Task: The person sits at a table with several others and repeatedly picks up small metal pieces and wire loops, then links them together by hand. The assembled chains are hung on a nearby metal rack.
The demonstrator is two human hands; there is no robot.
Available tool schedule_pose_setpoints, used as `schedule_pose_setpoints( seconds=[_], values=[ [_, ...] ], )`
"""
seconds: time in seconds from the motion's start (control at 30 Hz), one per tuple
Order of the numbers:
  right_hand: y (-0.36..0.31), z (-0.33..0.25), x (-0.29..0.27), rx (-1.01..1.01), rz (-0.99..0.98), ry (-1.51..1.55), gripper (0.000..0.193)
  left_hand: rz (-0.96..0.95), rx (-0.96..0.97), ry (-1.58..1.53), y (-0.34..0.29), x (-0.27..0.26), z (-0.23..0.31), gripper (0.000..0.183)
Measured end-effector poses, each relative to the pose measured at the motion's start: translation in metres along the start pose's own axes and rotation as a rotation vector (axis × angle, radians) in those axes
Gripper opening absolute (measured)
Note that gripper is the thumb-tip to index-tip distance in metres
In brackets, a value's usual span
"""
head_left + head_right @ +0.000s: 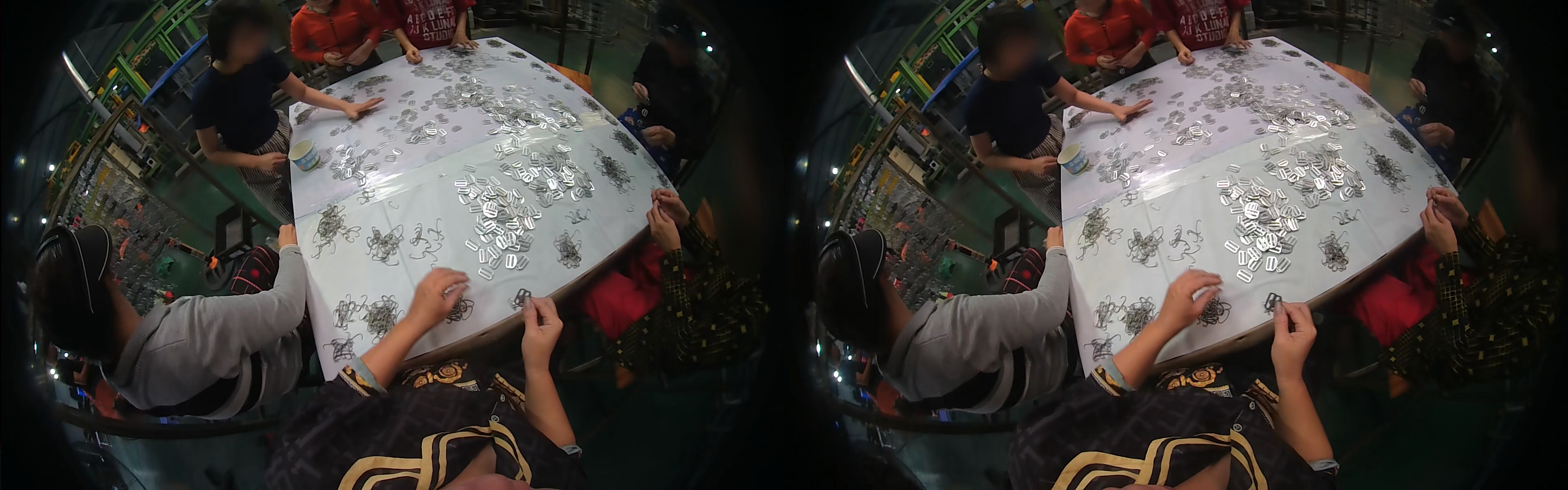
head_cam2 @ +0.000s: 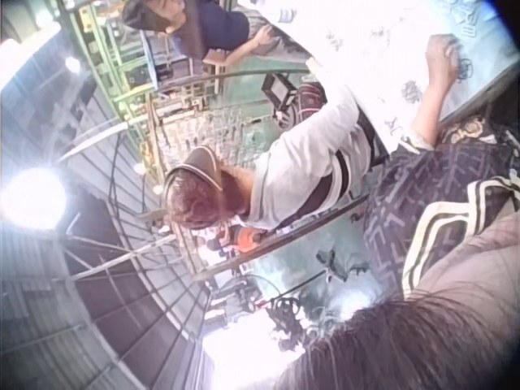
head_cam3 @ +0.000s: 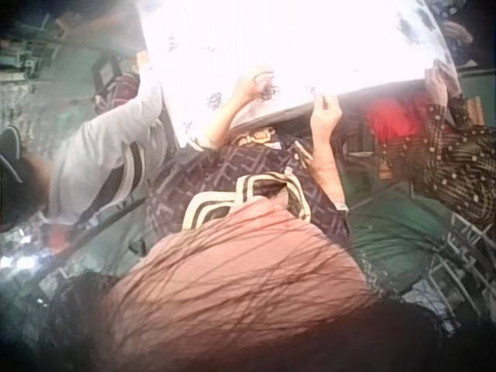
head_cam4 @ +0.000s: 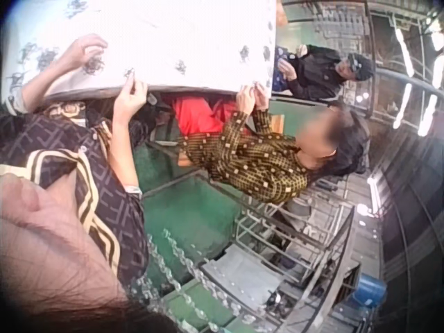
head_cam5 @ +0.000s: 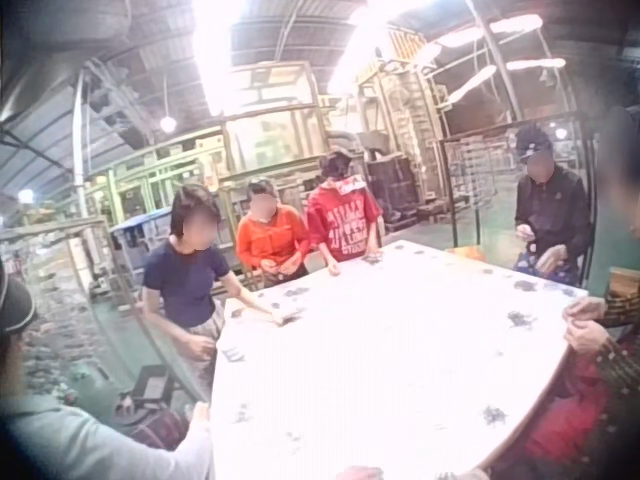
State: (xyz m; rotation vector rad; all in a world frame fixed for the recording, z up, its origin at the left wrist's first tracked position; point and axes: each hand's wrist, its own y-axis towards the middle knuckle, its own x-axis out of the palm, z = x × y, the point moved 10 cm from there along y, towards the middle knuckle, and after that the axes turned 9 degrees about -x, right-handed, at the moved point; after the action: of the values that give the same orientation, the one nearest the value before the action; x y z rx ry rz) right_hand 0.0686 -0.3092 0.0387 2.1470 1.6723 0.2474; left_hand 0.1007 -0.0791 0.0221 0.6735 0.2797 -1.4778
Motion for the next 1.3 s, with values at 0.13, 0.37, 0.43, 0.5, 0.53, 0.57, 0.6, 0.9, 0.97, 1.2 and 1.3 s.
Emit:
schedule_pose_setpoints(
  seconds=[0.13,0.37,0.43,0.5,0.53,0.57,0.6,0.9,0.97,1.2,1.3],
  values=[
    [-0.002,0.008,-0.014,0.036,0.010,-0.011,0.011,-0.039,0.192,0.612,0.001,-0.005,-0.029,0.027],
    [-0.010,0.014,-0.025,0.073,0.019,-0.010,0.012,-0.315,0.130,1.010,-0.014,0.010,-0.043,0.010],
    [-0.012,0.014,-0.026,0.081,0.016,-0.005,0.011,-0.323,0.158,1.039,-0.015,0.011,-0.041,0.010],
    [-0.015,0.011,-0.025,0.074,0.009,-0.011,0.011,-0.303,0.224,1.042,-0.014,0.012,-0.041,0.010],
    [-0.016,0.010,-0.025,0.079,0.010,0.005,0.011,-0.299,0.210,1.011,-0.012,0.010,-0.042,0.010],
    [-0.017,0.009,-0.026,0.084,0.010,0.021,0.011,-0.295,0.197,0.979,-0.009,0.007,-0.044,0.009],
    [-0.018,0.010,-0.027,0.089,0.012,0.038,0.011,-0.291,0.186,0.949,-0.005,0.002,-0.040,0.009],
    [-0.029,0.014,-0.032,0.068,0.001,0.007,0.009,-0.262,-0.162,0.933,0.019,-0.043,-0.073,0.009],
    [-0.032,0.017,-0.031,0.067,0.000,0.017,0.009,-0.067,0.041,0.901,0.031,-0.038,-0.071,0.010],
    [-0.030,-0.002,-0.027,0.016,-0.019,-0.037,0.009,-0.205,0.025,1.091,0.048,-0.004,-0.074,0.009],
    [-0.032,-0.001,-0.020,0.036,-0.034,-0.013,0.009,-0.227,-0.002,1.080,0.054,-0.006,-0.077,0.011]
  ],
)
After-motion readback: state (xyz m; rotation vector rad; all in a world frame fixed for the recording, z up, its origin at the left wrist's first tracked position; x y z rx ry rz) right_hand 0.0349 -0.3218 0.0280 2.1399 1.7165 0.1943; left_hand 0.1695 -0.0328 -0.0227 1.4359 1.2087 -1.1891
